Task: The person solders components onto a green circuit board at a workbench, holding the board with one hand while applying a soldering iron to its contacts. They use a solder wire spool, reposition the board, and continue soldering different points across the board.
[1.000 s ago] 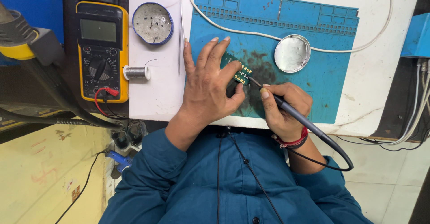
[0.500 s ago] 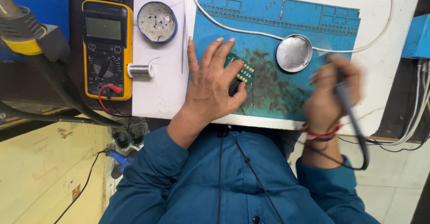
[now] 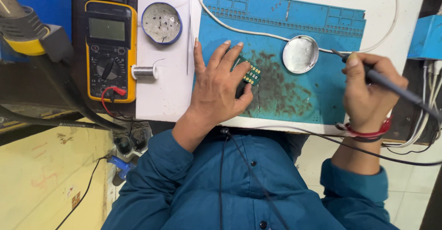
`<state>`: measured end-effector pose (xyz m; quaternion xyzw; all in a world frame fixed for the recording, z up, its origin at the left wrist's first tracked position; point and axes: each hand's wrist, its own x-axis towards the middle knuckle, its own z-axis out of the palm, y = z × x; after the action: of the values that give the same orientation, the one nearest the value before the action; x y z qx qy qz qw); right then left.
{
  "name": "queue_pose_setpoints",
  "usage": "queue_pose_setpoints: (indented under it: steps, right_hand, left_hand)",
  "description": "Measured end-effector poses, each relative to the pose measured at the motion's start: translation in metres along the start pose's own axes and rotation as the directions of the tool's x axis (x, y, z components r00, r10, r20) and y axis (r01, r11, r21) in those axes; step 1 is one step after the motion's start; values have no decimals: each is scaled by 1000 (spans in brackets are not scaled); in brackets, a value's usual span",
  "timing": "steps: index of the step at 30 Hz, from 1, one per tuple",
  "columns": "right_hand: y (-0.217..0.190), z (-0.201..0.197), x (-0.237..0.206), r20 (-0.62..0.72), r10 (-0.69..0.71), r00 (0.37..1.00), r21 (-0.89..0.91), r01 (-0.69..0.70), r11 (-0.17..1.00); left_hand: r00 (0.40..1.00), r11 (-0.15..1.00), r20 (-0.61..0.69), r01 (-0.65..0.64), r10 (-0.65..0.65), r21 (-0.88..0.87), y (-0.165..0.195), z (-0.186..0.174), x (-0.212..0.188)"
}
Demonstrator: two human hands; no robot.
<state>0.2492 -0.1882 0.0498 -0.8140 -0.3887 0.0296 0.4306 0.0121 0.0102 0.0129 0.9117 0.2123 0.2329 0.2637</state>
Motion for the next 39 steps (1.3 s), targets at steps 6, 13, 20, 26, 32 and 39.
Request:
queue_pose_setpoints:
  steps: [6,13,20,26,32,39]
  right_hand:
    - [-30,-6,-25,43,177,983,-155,-168,973]
    - [-32,23,-40,-94,60,994,217,-38,975]
    - [-44,79,-67,110,132,985,348,-162,924]
    - [-40,83,-61,164,85,983,441,-150,885]
    - [-38,84,-60,162,107,981,419,-167,892]
    - [-39,85,-60,165,81,983,398,-141,907]
  left_hand:
    - [1000,1000,-1,-3,3,1,-1,-1,2]
    - [1000,1000,-12,-12,13,9,0,1,0]
    - [1000,999,-23,-10,12,48,1,1,-3]
    - [999,999,-34,-21,22,45,1,1,-3]
    - [999,998,-27,-19,20,53,1,1,-4]
    - [999,998,-34,-21,23,60,1,1,-3]
